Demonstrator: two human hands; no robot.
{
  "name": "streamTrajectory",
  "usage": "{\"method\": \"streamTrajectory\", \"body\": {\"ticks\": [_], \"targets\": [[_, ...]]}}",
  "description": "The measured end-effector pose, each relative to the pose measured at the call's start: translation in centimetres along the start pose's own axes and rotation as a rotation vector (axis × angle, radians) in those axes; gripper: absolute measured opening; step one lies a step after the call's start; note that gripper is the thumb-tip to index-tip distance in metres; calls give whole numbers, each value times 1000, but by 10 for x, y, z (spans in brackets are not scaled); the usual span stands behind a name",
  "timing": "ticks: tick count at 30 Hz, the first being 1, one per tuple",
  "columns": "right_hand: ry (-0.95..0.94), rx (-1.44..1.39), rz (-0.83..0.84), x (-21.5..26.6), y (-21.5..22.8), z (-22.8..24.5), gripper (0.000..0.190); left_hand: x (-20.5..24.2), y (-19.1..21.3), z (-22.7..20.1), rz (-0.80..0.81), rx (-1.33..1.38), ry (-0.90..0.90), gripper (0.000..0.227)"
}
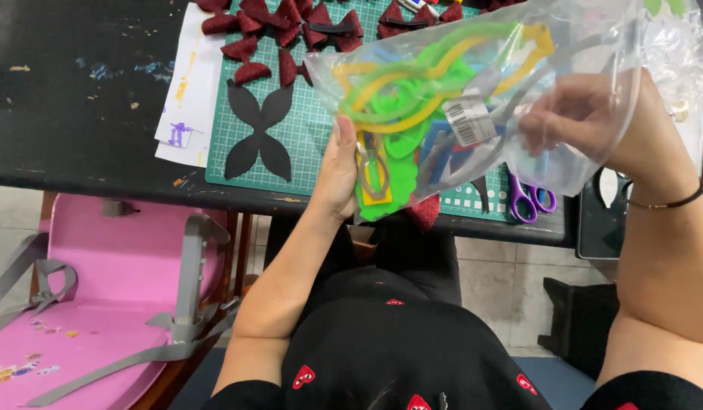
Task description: Cutting foam material with scissors and organizing craft supplies on a workbench.
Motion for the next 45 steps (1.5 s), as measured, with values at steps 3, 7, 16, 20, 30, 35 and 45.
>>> {"method": "streamTrajectory", "body": {"ticks": [3,7,16,20,30,35,45], "targets": [[307,-232,197,-5,-19,0,31,4,-21,-4,274,281,-25,74],[395,-192,255,-21,-40,-34,35,13,-28,-8,408,351,-19,85],[721,331,80,-15,-67,34,34,12,-21,2,346,249,11,72],[756,231,124,-10,-67,44,35,14,-20,1,333,241,-15,85],[268,-246,192,-26,-52,5,32,9,2,8,166,278,-23,60],[208,-231,53,-16,-19,6,24,11,10,11,145,305,-4,63],[207,-174,-375,29,22,-136,31,24,37,-16,231,395,-133,61]]}}
Point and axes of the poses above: each hand's wrist, its own x-axis away from the middle knuckle, its own y-axis out of the back of the hand, z = x × y, the point moved 9 cm from there along -x, towards the middle knuckle, and after that the axes turned 1 degree about x, right-handed, at the moved point
